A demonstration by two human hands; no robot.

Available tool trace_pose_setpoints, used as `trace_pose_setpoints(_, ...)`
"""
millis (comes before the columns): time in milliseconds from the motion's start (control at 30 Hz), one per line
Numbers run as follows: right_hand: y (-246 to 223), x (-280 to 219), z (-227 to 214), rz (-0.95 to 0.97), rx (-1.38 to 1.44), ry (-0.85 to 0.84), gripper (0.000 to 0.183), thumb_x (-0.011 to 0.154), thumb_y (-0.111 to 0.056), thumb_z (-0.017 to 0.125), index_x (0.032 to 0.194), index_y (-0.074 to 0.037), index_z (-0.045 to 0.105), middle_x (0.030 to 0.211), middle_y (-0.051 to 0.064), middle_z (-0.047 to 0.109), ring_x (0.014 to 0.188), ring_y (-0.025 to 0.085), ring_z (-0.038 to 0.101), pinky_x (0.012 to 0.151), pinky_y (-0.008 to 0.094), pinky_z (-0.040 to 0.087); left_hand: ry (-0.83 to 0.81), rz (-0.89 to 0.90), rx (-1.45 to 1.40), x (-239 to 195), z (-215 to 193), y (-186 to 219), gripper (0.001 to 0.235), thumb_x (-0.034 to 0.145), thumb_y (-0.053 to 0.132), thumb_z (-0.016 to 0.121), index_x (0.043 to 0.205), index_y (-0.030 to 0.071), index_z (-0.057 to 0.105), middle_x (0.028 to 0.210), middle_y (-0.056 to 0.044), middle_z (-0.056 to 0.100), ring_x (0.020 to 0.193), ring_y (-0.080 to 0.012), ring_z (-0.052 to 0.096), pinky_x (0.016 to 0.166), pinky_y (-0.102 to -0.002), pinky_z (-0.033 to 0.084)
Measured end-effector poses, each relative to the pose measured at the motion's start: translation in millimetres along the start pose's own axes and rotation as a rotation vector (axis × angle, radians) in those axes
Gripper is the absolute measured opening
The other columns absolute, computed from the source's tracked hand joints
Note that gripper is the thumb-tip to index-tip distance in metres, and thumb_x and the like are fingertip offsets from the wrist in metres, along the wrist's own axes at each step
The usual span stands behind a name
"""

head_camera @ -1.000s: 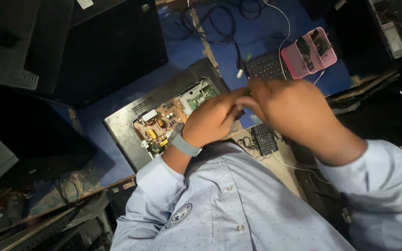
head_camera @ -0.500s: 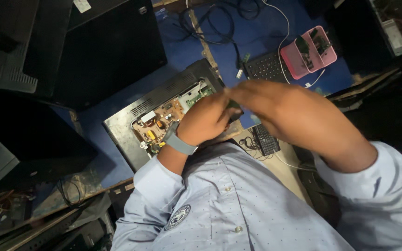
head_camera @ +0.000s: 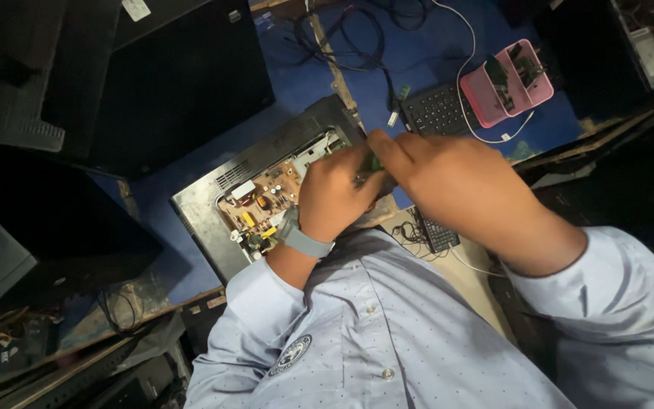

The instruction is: The person uses a screwdriver to remove screws from a CRT monitor chassis, detaches a circuit board, and then reattaches it, securing it with screws. The person handles the monitor and circuit board throughout the process.

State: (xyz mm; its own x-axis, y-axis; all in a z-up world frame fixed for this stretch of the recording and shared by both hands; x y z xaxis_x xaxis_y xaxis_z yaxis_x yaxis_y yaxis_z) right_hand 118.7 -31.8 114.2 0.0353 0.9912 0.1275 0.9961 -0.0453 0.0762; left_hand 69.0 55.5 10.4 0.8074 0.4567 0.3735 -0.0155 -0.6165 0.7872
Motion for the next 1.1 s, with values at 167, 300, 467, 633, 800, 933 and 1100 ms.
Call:
trace_pose_setpoints(167,3,-1,1,0.011,-0.064,0.005,0.041,0.082,-0.013,0.068,0.119,0.003,0.063,0.075,0.007,0.065,0.065,0.023,0.068,0.050,0.035,0.051,-0.122,0.062,-0.098,5,1,10,0.023,0.087,0.016,0.073,0.107,0.006,0.067,0.087,-0.016,0.070,0.081,-0.0387,0.070,0.070,-0.045,0.054)
trace_pose_setpoints(300,6,-2,-2,0.048,-0.148,0.028,0.020,0.092,-0.024,0.067,0.094,-0.004,0.063,0.059,0.003,0.059,0.053,0.022,0.063,0.045,0.035,0.045,-0.237,0.100,-0.179,13,5,14,0.023,0.088,0.015,0.075,0.107,0.009,0.064,0.092,-0.013,0.072,0.086,-0.0379,0.070,0.074,-0.045,0.055)
trace_pose_setpoints(467,4,-6,-3,0.037,-0.235,0.086,0.043,0.097,-0.045,0.068,0.073,-0.010,0.060,0.050,0.001,0.054,0.045,0.021,0.056,0.048,0.034,0.043,-0.335,0.187,-0.246,13,7,21,0.027,0.089,0.011,0.071,0.114,0.009,0.064,0.102,-0.014,0.073,0.094,-0.0389,0.070,0.078,-0.044,0.055)
trace_pose_setpoints(633,6,-7,-4,0.085,-0.249,0.083,0.046,0.096,-0.051,0.067,0.072,-0.011,0.064,0.048,0.000,0.054,0.042,0.019,0.055,0.047,0.033,0.042,-0.238,0.068,-0.175,2,12,14,0.042,0.083,0.016,0.071,0.124,0.009,0.067,0.098,-0.016,0.072,0.087,-0.0383,0.071,0.072,-0.044,0.057)
trace_pose_setpoints(800,-2,-6,-25,-0.063,0.087,0.211,0.027,0.089,-0.035,0.072,0.101,-0.010,0.073,0.083,0.004,0.070,0.071,0.027,0.067,0.063,0.040,0.051,-0.240,0.068,-0.034,-2,26,-5,0.026,0.089,0.028,0.071,0.101,0.006,0.066,0.087,-0.017,0.069,0.082,-0.0403,0.069,0.072,-0.048,0.054)
trace_pose_setpoints(933,3,-11,-24,0.011,0.245,0.091,0.039,0.078,-0.012,0.072,0.117,-0.012,0.070,0.114,0.006,0.070,0.094,0.030,0.071,0.072,0.039,0.057,-0.254,0.137,-0.092,-1,28,-4,0.029,0.091,0.030,0.068,0.106,0.005,0.067,0.087,-0.018,0.069,0.081,-0.0424,0.067,0.070,-0.050,0.051)
trace_pose_setpoints(1100,7,-13,-19,-0.003,0.311,0.137,0.044,0.082,-0.010,0.072,0.125,-0.010,0.066,0.119,0.008,0.068,0.097,0.031,0.071,0.077,0.038,0.058,-0.296,0.058,-0.084,0,30,-5,0.028,0.092,0.030,0.071,0.106,0.006,0.068,0.086,-0.019,0.070,0.082,-0.0419,0.067,0.071,-0.049,0.052)
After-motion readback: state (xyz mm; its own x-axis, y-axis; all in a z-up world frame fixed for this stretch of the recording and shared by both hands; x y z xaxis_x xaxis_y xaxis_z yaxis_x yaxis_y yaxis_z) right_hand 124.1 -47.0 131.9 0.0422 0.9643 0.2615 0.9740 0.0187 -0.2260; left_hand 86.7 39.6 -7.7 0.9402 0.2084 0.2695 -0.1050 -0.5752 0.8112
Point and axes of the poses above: each hand's wrist, its own x-axis towards the middle knuckle, its own z-axis out of the palm, y = z × x, the point moved 8 cm from there along x, towards the middle knuckle
